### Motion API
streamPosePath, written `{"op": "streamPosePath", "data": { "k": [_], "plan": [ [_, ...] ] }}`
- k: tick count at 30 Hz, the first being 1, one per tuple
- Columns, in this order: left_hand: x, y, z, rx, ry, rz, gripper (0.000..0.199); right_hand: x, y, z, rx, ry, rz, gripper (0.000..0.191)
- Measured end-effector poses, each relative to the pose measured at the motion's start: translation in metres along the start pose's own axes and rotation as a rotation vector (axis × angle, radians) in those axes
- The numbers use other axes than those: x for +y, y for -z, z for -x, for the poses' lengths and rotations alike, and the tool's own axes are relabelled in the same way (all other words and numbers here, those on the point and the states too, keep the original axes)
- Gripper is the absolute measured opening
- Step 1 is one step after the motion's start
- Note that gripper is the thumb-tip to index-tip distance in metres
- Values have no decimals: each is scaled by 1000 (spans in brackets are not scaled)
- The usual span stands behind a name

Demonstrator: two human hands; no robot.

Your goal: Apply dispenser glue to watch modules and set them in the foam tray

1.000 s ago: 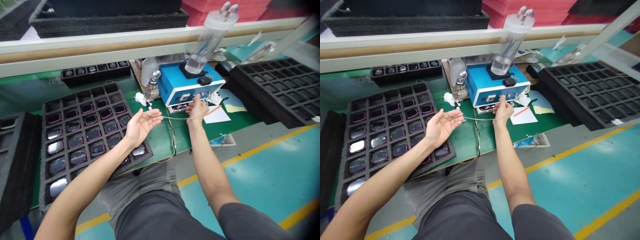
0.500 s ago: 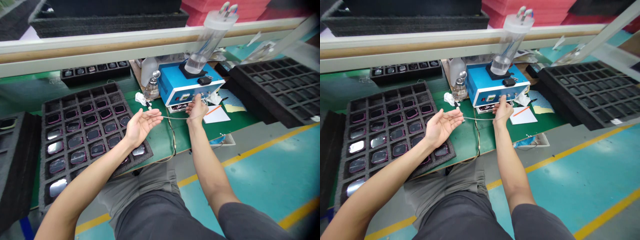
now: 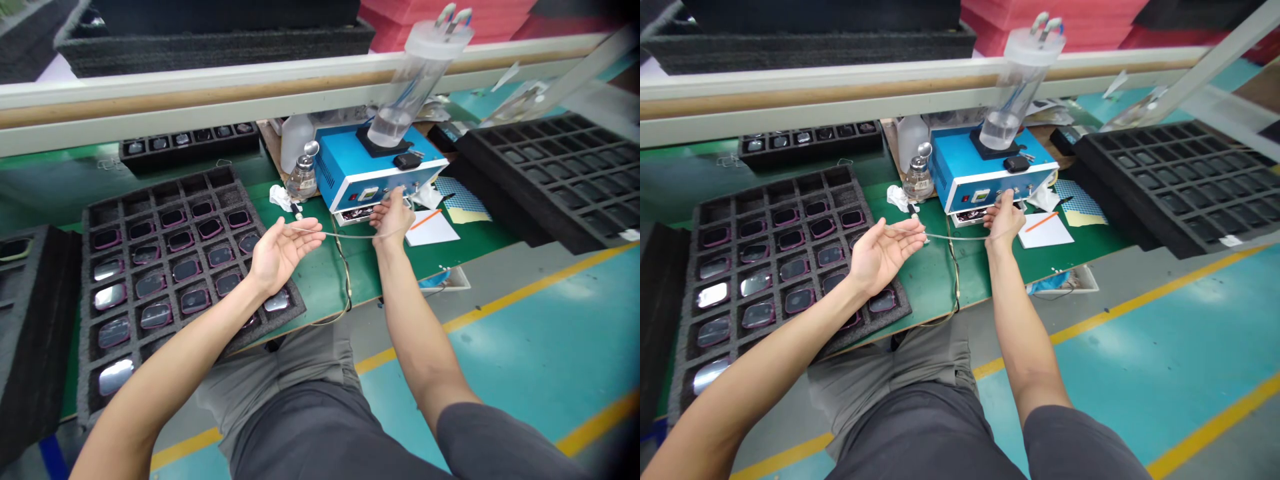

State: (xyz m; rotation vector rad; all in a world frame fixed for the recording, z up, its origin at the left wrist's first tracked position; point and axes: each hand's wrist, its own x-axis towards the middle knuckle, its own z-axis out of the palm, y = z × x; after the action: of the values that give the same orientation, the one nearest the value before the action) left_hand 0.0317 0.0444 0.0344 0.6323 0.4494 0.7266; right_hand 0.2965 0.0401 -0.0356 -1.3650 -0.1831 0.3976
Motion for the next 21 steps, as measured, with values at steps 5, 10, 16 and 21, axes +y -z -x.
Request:
{"op": "streamPosePath", "data": {
  "k": [5, 10, 16, 21],
  "plan": [
    [0, 0, 0, 16, 6, -13, 54, -1, -1, -3, -30, -46, 10, 54],
    [0, -2, 1, 8, 1, -11, 56, -3, -2, -3, -34, -82, 4, 55],
    [1, -2, 0, 26, 7, -17, 54, -3, -1, -2, -42, -94, -2, 54],
    [1, -2, 0, 24, 6, -21, 53, -2, -1, -3, -52, -91, -8, 55]
  ]
}}
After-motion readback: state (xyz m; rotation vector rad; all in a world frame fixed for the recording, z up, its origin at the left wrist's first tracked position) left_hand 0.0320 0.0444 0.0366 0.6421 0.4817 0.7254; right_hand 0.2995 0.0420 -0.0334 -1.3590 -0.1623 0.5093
